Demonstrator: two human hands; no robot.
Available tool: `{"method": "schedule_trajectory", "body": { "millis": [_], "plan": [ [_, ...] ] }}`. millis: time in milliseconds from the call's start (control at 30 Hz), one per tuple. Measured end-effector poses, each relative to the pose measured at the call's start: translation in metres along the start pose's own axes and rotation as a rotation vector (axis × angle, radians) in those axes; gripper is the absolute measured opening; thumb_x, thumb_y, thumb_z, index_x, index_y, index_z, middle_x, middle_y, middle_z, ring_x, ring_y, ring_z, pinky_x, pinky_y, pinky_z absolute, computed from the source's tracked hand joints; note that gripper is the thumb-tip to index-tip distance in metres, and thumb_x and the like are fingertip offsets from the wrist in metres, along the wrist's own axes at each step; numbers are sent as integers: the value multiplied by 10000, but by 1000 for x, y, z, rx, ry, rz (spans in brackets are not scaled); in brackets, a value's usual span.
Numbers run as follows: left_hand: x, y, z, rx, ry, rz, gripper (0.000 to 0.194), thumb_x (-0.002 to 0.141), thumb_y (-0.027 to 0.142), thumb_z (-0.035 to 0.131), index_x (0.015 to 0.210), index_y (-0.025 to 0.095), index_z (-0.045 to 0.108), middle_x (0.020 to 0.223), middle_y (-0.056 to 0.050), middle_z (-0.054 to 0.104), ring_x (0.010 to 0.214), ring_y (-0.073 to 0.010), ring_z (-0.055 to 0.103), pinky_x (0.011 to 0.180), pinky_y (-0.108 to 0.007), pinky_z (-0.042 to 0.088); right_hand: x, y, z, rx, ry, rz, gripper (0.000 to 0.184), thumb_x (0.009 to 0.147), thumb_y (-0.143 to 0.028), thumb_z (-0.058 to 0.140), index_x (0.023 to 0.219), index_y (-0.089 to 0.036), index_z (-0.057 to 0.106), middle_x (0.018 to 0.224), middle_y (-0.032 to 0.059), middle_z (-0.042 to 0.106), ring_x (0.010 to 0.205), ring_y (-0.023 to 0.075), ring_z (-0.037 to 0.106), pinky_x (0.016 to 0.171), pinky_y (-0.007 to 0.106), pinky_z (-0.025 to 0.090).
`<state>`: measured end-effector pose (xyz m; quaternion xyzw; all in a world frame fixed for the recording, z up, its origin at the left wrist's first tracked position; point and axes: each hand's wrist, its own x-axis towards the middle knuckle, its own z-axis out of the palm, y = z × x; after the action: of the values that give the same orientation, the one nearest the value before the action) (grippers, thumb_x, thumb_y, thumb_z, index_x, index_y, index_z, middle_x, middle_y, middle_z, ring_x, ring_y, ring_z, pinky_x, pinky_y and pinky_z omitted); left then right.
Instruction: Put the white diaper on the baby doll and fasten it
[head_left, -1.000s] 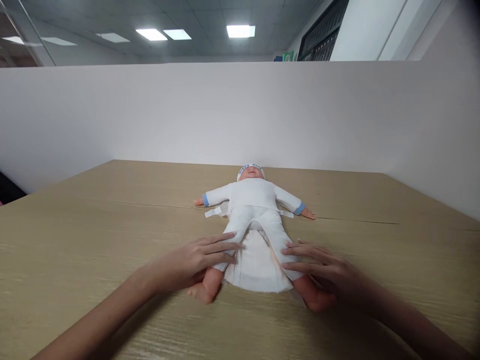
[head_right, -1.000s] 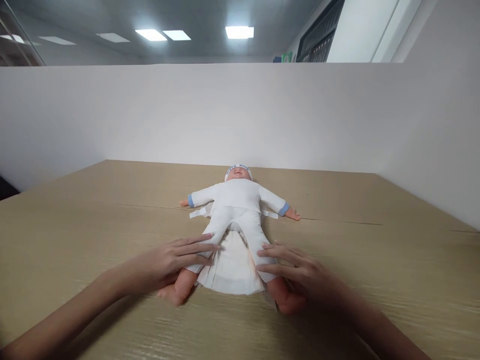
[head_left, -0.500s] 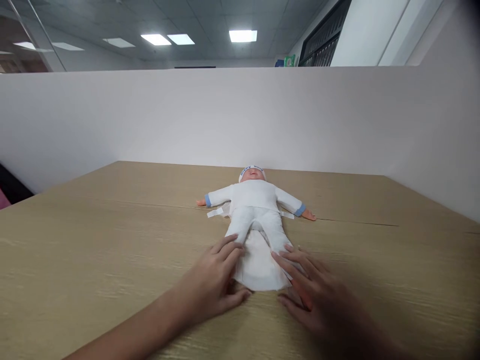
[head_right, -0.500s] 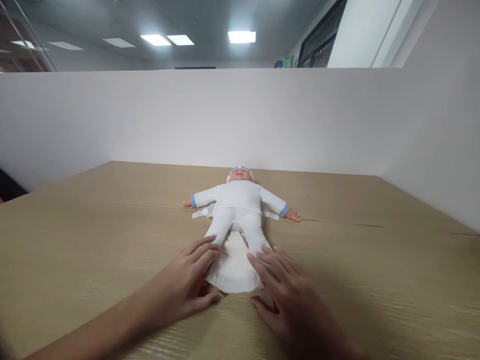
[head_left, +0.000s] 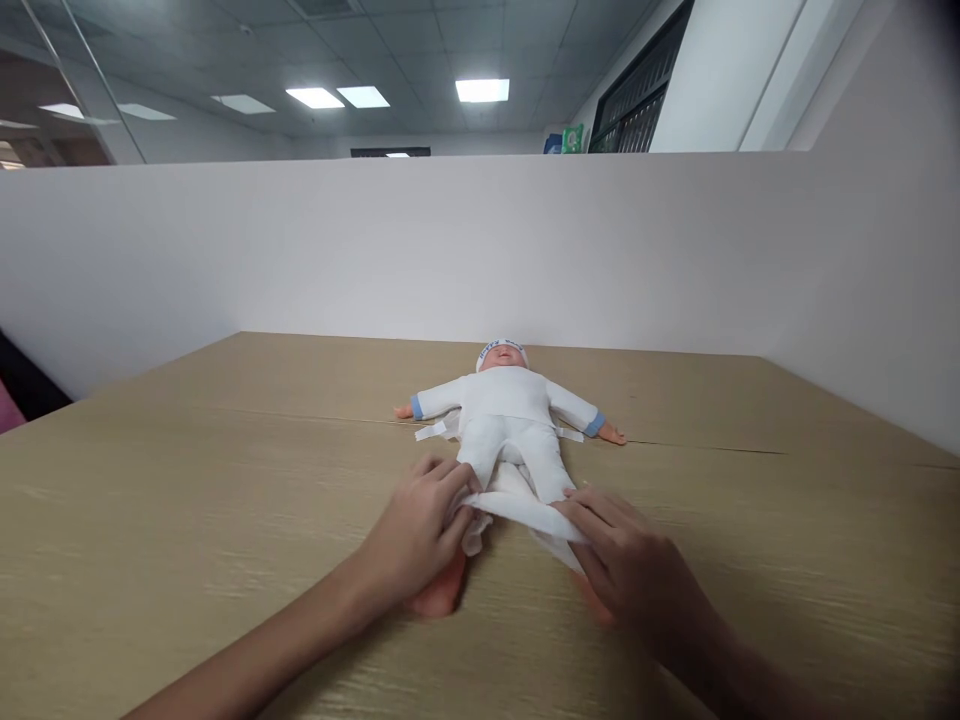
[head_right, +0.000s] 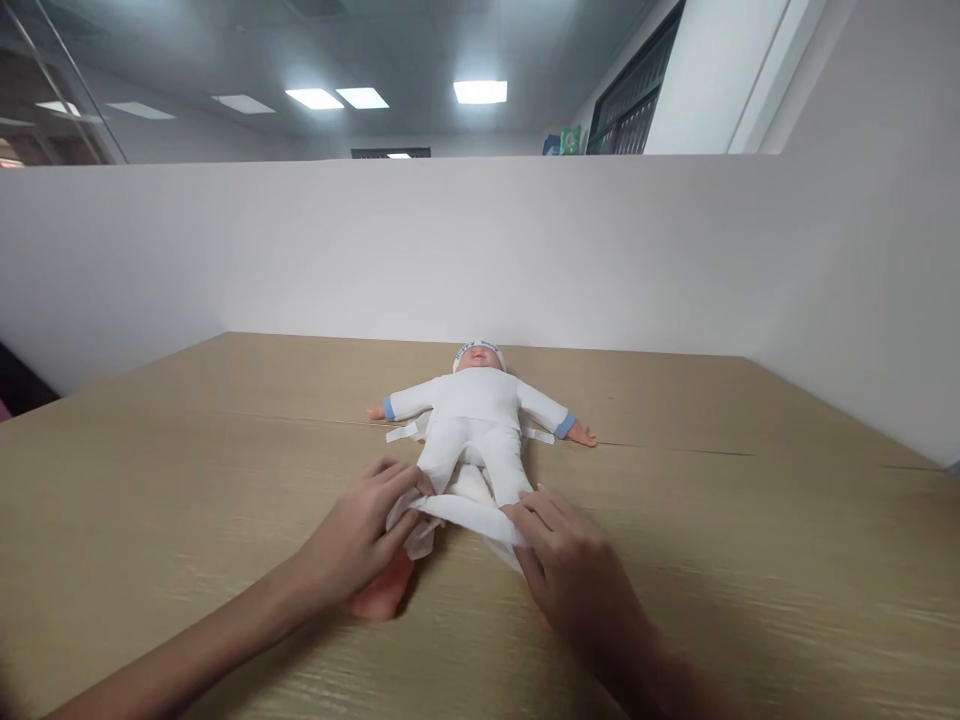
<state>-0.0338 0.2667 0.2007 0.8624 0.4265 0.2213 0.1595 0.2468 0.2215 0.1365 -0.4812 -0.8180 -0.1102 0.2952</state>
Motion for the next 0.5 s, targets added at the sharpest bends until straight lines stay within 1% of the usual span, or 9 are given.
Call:
{"method": "schedule_trajectory", "body": {
  "millis": [67, 100, 200, 267, 333, 433, 500],
  "plan": [
    [8, 0, -7, -71, 44, -7, 152, 1035, 262, 508, 1020, 227, 655, 1065, -75, 709, 1105, -301, 592, 964, -451, 482, 11, 2, -6, 101, -32, 59, 266, 1055, -158, 454, 1143, -241, 690, 1136, 90, 743, 1010, 260, 708, 807, 373, 590],
    [13, 1, -10, -99, 63, -9, 173, 1043, 297, 507, 995, 225, 656, 1053, -75, 702, 1093, -297, 599, 964, -448, 479, 18, 4, -8, 152, -29, 83, 253, 1054, -164, 458, 1139, -237, 685, 1146, 91, 731, 997, 252, 697, 816, 370, 583],
    [31, -1, -17, -184, 122, 2, 260, 1064, 387, 494, 975, 226, 678, 1099, -78, 708, 1113, -293, 621, 1014, -449, 471, 43, 12, -7, 289, 63, 115, 235, 1057, -201, 473, 1163, -221, 681, 1264, 111, 689, 1131, 261, 676, 980, 403, 565],
    [46, -6, -21, -251, 140, 7, 292, 1062, 435, 497, 1004, 227, 693, 1165, -82, 718, 1159, -294, 628, 1051, -438, 469, 62, 20, -3, 358, 118, 127, 231, 1070, -240, 466, 1123, -211, 688, 1302, 116, 675, 1198, 260, 662, 1050, 408, 539],
    [64, -14, -24, -326, 127, -19, 324, 1048, 490, 513, 1030, 222, 695, 1172, -80, 728, 1160, -292, 632, 1050, -416, 479, 82, 31, 1, 422, 138, 156, 259, 1083, -291, 452, 1113, -210, 696, 1292, 113, 683, 1212, 256, 660, 1071, 403, 527],
    [97, -32, -27, -455, 98, -106, 359, 1008, 546, 565, 1036, 209, 685, 1065, -60, 731, 1091, -277, 635, 1013, -376, 490, 112, 50, 10, 503, 163, 254, 321, 1067, -394, 465, 1147, -208, 714, 1248, 109, 721, 1205, 278, 664, 1097, 427, 520],
    [122, -45, -25, -571, 86, -175, 331, 960, 522, 636, 1028, 201, 682, 1020, -46, 718, 1057, -265, 625, 995, -354, 486, 132, 66, 18, 607, 104, 377, 359, 1033, -479, 513, 1107, -213, 743, 1192, 96, 762, 1174, 295, 681, 1098, 438, 536]
  ]
}}
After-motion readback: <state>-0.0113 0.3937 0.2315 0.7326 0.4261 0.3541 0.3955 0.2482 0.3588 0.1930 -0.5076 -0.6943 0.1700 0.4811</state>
